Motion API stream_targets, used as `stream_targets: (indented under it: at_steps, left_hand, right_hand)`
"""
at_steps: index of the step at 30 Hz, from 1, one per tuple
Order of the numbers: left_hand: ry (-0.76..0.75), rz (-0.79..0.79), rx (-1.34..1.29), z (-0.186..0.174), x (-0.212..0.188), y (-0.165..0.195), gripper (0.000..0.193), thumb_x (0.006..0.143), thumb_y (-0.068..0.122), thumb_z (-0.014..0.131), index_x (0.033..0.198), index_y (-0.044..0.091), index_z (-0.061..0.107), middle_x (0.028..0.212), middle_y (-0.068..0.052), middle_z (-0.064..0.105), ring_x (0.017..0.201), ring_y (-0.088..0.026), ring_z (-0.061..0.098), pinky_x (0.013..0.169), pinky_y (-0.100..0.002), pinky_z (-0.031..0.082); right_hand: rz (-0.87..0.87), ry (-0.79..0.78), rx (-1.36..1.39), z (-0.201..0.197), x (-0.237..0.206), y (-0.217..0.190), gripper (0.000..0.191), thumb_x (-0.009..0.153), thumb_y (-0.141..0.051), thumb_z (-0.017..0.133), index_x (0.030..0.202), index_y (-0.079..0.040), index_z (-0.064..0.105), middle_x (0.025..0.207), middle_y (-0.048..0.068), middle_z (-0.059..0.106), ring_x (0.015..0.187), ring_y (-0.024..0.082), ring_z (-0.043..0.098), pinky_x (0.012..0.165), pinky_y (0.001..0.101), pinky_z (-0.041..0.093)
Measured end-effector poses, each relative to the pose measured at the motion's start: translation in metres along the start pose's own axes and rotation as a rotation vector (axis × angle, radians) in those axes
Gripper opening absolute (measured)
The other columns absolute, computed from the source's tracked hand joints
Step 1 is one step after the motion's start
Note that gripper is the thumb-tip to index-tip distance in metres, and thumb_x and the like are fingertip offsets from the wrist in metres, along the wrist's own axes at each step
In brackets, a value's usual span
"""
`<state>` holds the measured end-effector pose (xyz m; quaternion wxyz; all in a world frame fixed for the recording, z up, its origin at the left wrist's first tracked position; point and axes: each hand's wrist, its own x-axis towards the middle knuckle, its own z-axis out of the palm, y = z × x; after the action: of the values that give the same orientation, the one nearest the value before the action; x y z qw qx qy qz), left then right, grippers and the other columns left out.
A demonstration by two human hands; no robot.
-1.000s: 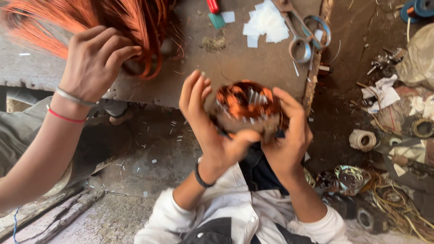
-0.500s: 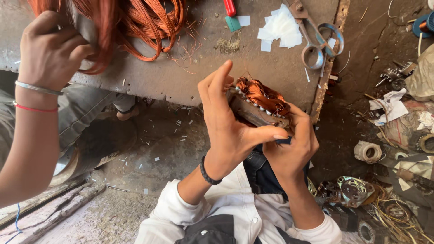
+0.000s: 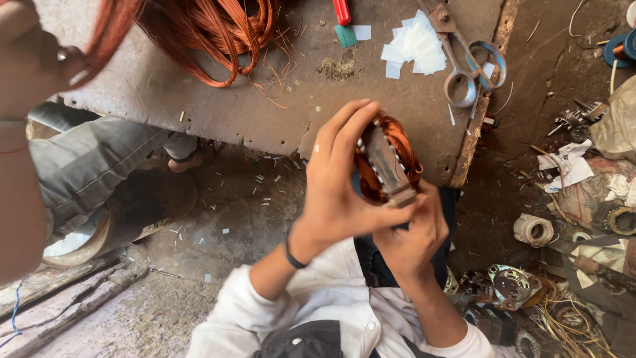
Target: The person winds copper wire coils into the slots of a motor stator by hand and using a small screwdriver-like tool to press the wires into place.
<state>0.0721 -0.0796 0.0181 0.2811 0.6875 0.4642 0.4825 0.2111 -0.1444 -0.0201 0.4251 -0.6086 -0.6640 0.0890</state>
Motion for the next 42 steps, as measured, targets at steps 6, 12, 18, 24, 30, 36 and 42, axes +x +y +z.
stream_targets:
  at_steps: [6,12,18,24,30,36,42]
  left_hand:
    - [-0.441,0.224,-0.204,-0.049,0.054,-0.046,0.098,0.071,0.037,0.097,0.15,0.007,0.047,0.152,-0.013,0.05,0.143,-0.03,0.055,0.123,-0.038,0.046]
    - [-0.654,0.317,-0.322,-0.055,0.078,-0.062,0.101,0.072,0.035,0.098,0.153,0.008,0.042,0.157,-0.013,0.045,0.147,-0.029,0.05,0.125,-0.039,0.043]
    - [-0.648,0.317,-0.282,-0.053,0.07,-0.061,0.106,0.076,0.037,0.098,0.157,0.009,0.035,0.163,-0.015,0.036,0.153,-0.031,0.041,0.128,-0.042,0.039]
    - [-0.228,0.264,-0.078,-0.046,0.023,-0.063,0.12,0.066,0.057,0.099,0.154,0.007,0.035,0.152,-0.02,0.04,0.141,-0.037,0.043,0.12,-0.044,0.039]
    - [-0.418,0.279,0.369,-0.049,-0.002,-0.076,0.086,0.074,0.064,0.089,0.13,0.007,0.057,0.098,-0.006,0.054,0.091,-0.028,0.052,0.082,-0.043,0.044]
    - [-0.602,0.389,0.571,-0.045,0.021,-0.083,0.076,0.073,0.066,0.075,0.125,0.013,0.059,0.1,-0.007,0.056,0.095,-0.028,0.059,0.078,-0.041,0.048]
    - [-0.541,0.533,0.55,-0.042,0.034,-0.089,0.081,0.076,0.073,0.075,0.133,0.017,0.059,0.103,-0.005,0.055,0.092,-0.026,0.062,0.072,-0.04,0.056]
  right_hand:
    - [0.068,-0.262,0.259,-0.02,0.014,-0.003,0.02,0.082,0.0,0.081,0.098,0.001,0.07,0.107,0.017,0.071,0.079,0.021,0.075,0.069,0.0301,0.059]
    - [-0.022,-0.154,0.09,-0.035,0.039,0.005,0.018,0.088,0.006,0.077,0.105,-0.001,0.074,0.1,0.012,0.071,0.08,0.022,0.072,0.071,0.0324,0.056]
    - [-0.41,-0.225,-0.094,-0.024,0.066,0.03,0.02,0.083,0.002,0.075,0.102,-0.006,0.078,0.097,0.01,0.068,0.079,0.027,0.068,0.068,0.0375,0.054]
    - [-0.601,-0.304,-0.178,-0.016,0.087,0.05,0.013,0.079,-0.007,0.076,0.092,-0.006,0.074,0.093,0.01,0.065,0.074,0.026,0.064,0.062,0.0376,0.051]
    - [-0.676,-0.26,-0.14,-0.014,0.089,0.056,0.012,0.08,-0.001,0.075,0.091,-0.005,0.074,0.089,0.007,0.062,0.072,0.023,0.062,0.06,0.0354,0.05]
    - [-0.68,-0.241,-0.168,-0.011,0.088,0.057,0.007,0.078,0.002,0.076,0.082,-0.002,0.071,0.081,0.006,0.06,0.068,0.02,0.061,0.054,0.0337,0.046]
    - [-0.656,-0.199,-0.249,-0.008,0.09,0.055,0.008,0.073,0.004,0.073,0.074,-0.003,0.068,0.08,0.006,0.062,0.067,0.021,0.062,0.054,0.0338,0.046]
